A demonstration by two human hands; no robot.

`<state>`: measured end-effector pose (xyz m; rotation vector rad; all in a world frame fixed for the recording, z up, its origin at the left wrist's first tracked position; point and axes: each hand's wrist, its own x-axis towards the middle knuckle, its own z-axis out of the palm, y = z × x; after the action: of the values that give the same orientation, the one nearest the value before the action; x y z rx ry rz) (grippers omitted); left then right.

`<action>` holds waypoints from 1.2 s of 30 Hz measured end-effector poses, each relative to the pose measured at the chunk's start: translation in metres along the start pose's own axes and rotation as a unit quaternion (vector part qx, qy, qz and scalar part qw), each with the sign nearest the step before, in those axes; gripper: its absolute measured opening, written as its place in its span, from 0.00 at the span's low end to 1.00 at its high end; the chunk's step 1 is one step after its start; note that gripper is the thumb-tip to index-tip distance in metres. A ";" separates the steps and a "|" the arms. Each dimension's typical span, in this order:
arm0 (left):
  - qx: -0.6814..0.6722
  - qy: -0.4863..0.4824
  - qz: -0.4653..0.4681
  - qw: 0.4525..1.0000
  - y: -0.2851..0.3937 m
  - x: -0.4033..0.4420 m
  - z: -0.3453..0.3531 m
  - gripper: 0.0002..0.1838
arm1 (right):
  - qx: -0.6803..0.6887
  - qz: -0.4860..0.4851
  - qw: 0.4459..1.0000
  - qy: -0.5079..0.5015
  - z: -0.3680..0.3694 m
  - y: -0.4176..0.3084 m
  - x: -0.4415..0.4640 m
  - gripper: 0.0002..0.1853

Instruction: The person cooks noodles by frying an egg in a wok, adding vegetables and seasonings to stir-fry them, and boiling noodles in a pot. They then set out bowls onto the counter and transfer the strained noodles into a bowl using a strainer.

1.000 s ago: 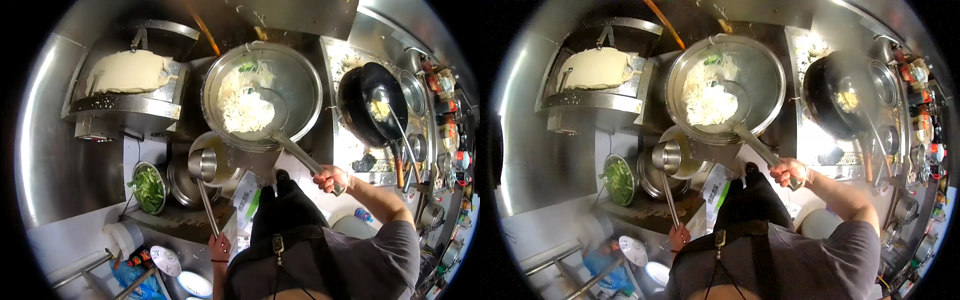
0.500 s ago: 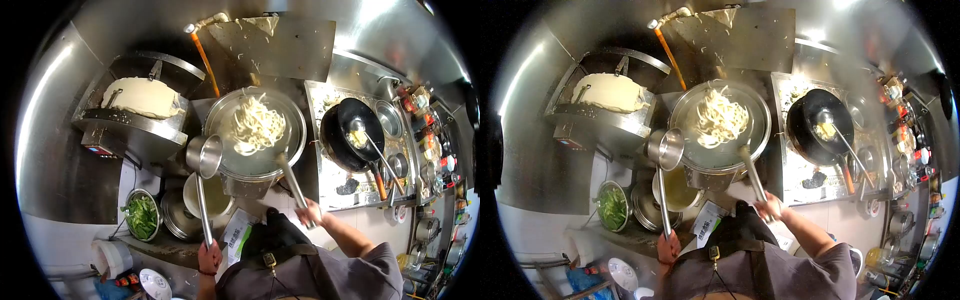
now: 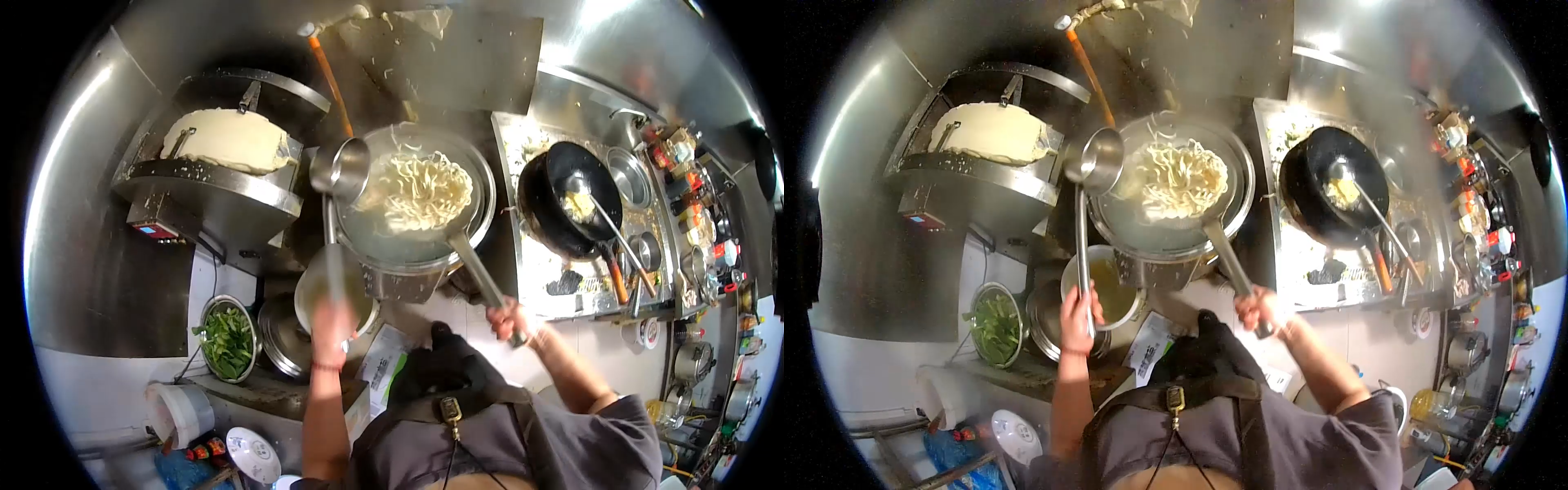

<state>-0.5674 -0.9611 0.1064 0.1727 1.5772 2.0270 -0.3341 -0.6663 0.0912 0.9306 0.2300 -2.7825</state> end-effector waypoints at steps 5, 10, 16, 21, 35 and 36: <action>0.174 0.010 0.024 0.984 -0.034 0.064 -0.001 0.02 | -0.147 -0.036 0.988 0.033 0.048 0.003 -0.039 0.06; -0.250 0.011 -0.221 0.942 -0.044 0.055 0.054 0.04 | -0.354 -0.078 0.924 0.125 0.108 0.015 -0.064 0.11; -0.450 -0.117 -0.284 0.839 -0.070 0.055 0.066 0.03 | -0.561 -0.199 0.767 0.238 0.122 0.048 -0.036 0.15; -0.530 -0.170 -0.269 0.786 -0.028 0.059 0.049 0.10 | -0.775 -0.376 0.391 0.325 0.053 0.044 -0.034 0.26; -0.557 -0.298 -0.237 0.738 0.260 0.001 0.099 0.18 | -0.591 -0.294 0.677 0.326 0.078 0.017 0.010 0.14; -0.544 -0.302 -0.241 0.745 0.273 -0.001 0.104 0.18 | -0.539 -0.285 0.737 0.292 0.086 0.017 0.019 0.11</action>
<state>-0.6169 -0.9139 0.3902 -0.0409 -0.0981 1.8429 -0.3950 -0.7039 0.1462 1.3970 2.2121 -1.9069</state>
